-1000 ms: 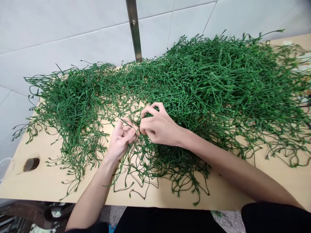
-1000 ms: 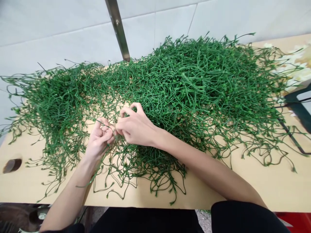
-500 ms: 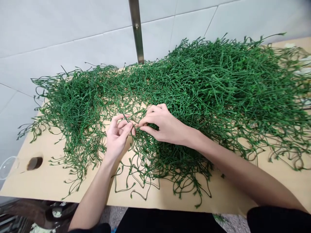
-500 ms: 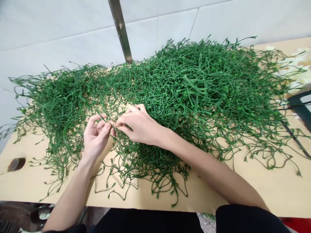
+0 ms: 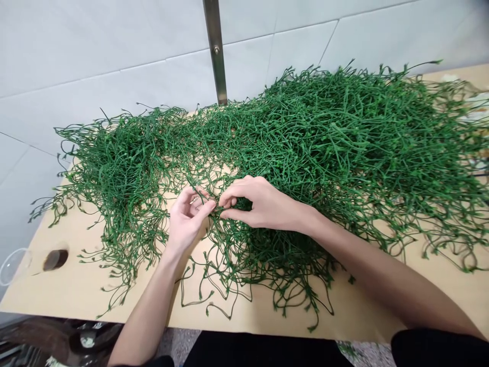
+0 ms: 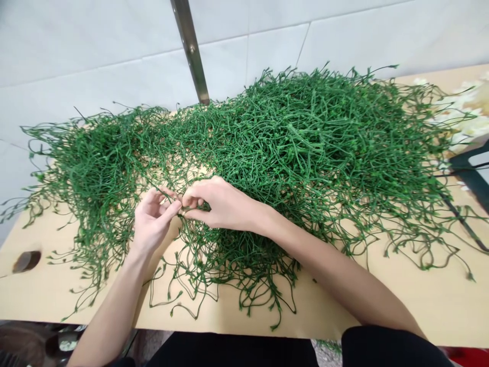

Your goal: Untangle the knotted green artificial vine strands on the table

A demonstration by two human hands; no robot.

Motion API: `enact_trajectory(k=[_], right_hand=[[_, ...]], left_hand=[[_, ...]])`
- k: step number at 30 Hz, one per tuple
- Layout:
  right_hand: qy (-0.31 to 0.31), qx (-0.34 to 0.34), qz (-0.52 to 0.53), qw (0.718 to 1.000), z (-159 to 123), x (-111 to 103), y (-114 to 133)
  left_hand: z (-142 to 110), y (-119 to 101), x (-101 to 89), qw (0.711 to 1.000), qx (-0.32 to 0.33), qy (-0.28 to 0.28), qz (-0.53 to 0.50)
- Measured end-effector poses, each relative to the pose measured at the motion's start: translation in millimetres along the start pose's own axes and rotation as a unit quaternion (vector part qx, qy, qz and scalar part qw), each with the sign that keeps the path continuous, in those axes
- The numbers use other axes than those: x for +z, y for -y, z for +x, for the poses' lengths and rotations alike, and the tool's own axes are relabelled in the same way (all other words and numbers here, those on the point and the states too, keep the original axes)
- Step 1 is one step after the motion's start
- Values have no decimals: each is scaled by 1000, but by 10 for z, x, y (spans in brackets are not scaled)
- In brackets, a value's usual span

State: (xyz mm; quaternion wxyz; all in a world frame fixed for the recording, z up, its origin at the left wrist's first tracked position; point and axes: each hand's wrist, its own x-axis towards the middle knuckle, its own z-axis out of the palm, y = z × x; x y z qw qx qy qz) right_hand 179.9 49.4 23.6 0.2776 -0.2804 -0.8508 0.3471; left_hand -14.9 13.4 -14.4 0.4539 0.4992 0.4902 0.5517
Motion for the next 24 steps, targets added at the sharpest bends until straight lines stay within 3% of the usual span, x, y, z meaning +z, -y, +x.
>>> enact_trajectory(k=[5, 11, 18, 24], right_hand=[[-37, -18, -13, 999, 0, -41, 8], [39, -8, -4, 999, 14, -14, -17], [-38, 22, 29, 999, 13, 50, 24], [-62, -21, -5, 998, 11, 52, 33]], left_hand=[[-8, -69, -1, 1000, 0, 19, 13], [-29, -111, 27, 1000, 11, 2, 7], [-33, -113, 61, 999, -18, 42, -26], [-52, -130, 77, 999, 0, 16, -29]])
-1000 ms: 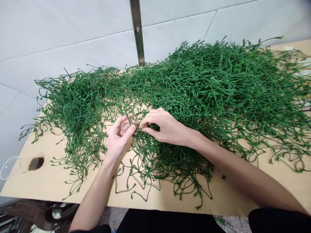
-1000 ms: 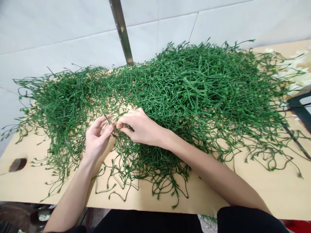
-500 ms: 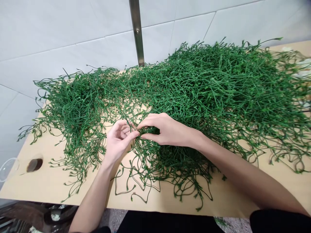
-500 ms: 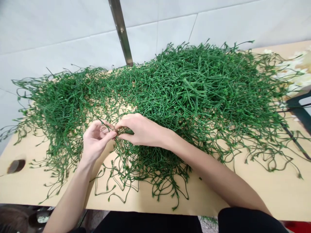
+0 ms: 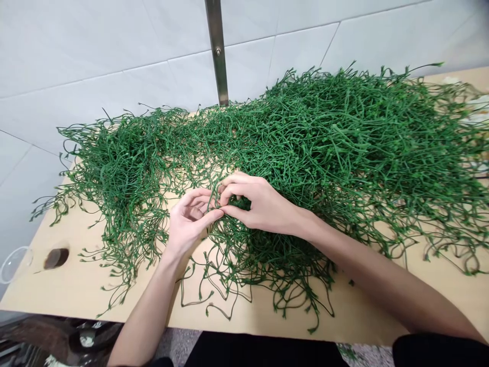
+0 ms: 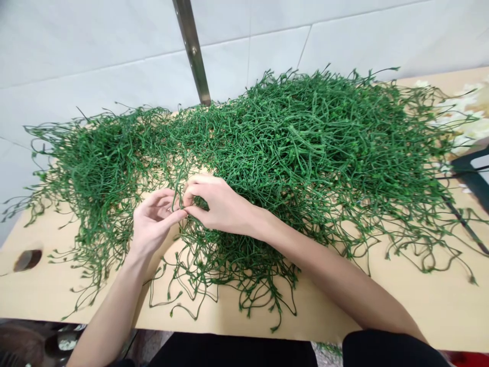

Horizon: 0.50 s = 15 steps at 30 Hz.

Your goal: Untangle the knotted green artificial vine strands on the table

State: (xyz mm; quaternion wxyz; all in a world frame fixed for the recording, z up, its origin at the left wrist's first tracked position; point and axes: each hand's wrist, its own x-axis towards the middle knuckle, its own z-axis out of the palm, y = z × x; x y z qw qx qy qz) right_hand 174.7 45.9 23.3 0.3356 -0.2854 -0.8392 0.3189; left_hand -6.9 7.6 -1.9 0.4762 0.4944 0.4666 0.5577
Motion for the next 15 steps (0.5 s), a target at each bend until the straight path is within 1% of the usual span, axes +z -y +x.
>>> enact_trajectory(k=[2, 6, 8, 11, 15], right_hand=[[12, -6, -1, 1000, 3, -22, 2], [39, 14, 39, 998, 10, -65, 3], [41, 19, 46, 998, 13, -78, 1], [39, 14, 23, 999, 18, -80, -6], [32, 5, 11, 999, 13, -59, -15]], left_hand=[[-5, -2, -22, 1000, 7, 1, 15], [-13, 13, -66, 999, 8, -4, 43], [-12, 20, -79, 999, 10, -10, 45], [-1, 14, -94, 998, 1, -20, 59], [15, -23, -94, 998, -11, -13, 67]])
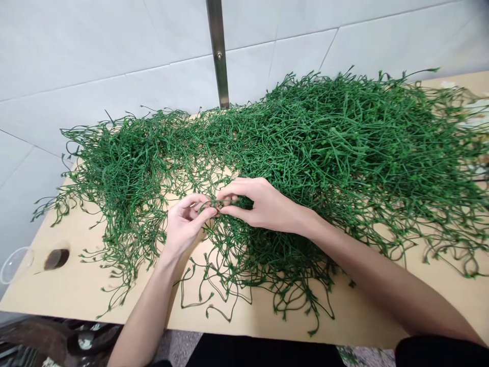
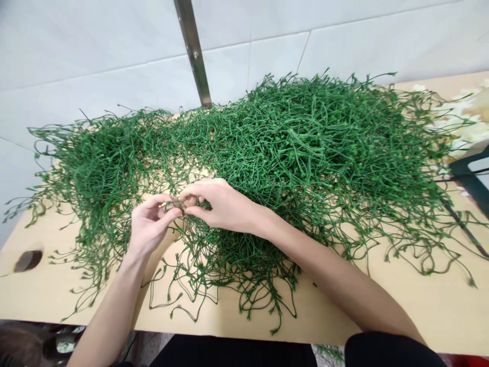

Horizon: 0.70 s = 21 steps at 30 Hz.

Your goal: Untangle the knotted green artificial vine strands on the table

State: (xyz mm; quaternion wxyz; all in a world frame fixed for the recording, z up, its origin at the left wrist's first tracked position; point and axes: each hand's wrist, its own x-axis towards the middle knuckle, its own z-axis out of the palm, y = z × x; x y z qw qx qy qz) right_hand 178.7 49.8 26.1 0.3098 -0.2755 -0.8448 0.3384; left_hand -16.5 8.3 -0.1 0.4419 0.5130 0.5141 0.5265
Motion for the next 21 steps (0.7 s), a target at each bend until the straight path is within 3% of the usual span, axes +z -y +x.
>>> enact_trajectory(k=[6, 11, 15, 21], right_hand=[[5, -14, -24, 1000, -7, 8, -16], [58, 5, -32, 998, -11, -3, -23], [33, 15, -38, 999, -22, 28, -15], [56, 126, 61, 989, -2, 38, 18]], left_hand=[[12, -10, 6, 1000, -10, 7, -7], [12, 6, 16, 999, -37, 19, -9], [14, 22, 40, 997, -62, 28, -37], [59, 103, 50, 998, -39, 20, -38]])
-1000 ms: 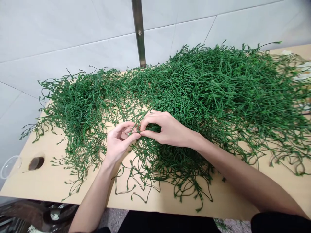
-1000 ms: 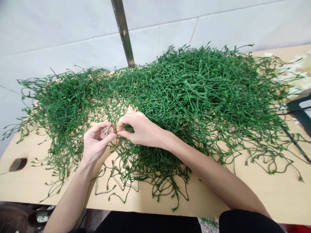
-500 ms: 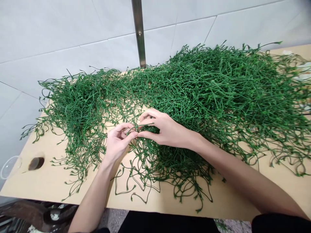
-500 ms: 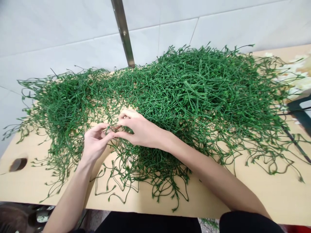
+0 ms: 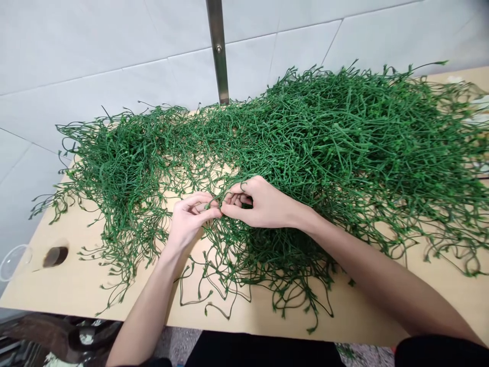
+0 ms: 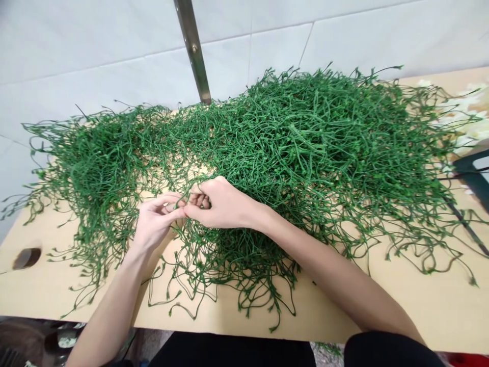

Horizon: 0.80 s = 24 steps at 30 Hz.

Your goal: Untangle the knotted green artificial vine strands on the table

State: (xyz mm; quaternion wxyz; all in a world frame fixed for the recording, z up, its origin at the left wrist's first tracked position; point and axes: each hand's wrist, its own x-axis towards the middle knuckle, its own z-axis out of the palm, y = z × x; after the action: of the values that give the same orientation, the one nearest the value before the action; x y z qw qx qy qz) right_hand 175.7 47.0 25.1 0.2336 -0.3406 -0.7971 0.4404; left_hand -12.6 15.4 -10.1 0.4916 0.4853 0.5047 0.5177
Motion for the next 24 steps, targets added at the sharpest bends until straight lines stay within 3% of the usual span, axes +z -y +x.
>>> enact_trajectory(k=[7, 12, 18, 24], right_hand=[[6, 21, -22, 1000, -3, 9, 18], [9, 18, 0, 1000, -14, 20, -11], [13, 12, -27, 999, 12, 40, -24], [21, -27, -36, 999, 18, 123, -54]], left_hand=[[-9, -22, 25, 999, 34, 6, 29], [-47, -71, 63, 998, -31, 18, 47], [-51, -47, 12, 987, -108, 110, 49], [-62, 2, -27, 984, -67, 141, 82]])
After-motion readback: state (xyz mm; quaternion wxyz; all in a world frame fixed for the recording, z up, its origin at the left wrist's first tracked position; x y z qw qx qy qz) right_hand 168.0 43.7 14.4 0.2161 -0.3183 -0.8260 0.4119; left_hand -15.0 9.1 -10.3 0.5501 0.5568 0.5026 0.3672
